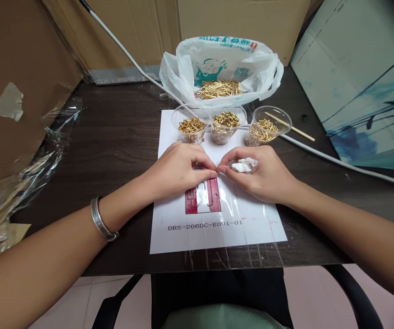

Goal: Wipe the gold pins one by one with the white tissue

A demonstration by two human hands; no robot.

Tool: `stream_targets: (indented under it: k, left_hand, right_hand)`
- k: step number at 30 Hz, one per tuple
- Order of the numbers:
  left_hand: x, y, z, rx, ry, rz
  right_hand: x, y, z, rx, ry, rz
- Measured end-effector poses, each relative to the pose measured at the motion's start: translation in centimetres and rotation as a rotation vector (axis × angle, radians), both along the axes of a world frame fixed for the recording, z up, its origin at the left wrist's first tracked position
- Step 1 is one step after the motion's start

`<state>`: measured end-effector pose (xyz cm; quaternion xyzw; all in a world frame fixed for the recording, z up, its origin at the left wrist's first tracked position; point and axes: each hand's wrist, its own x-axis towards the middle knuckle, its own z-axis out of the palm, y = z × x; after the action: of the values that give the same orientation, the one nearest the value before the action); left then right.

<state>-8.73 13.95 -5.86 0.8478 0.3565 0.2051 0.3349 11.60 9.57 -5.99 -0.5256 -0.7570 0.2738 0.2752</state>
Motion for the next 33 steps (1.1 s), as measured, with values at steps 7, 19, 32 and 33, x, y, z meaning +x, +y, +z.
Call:
stream_targets:
  k: [7, 19, 32, 33]
  left_hand:
    - [-0.03, 0.05, -0.12, 0.013, -0.004, -0.006]
    - [-0.07, 0.05, -0.15, 0.039, 0.001, -0.025]
    - [-0.19, 0.1, -0.13, 0.097, -0.043, -0.076]
    - [-0.18, 0.11, -0.17, 0.099, -0.048, -0.081]
  right_hand:
    - [-0.04, 0.08, -0.1, 0.006, 0.0, 0.003]
    - [-0.09, 0.16, -0.26, 0.032, 0.006, 0.033]
    - [-0.52, 0.46, 0.48, 0.123, -0.396, 0.164]
    - [-0.64, 0.49, 0.44, 0.13, -0.434, 0.175]
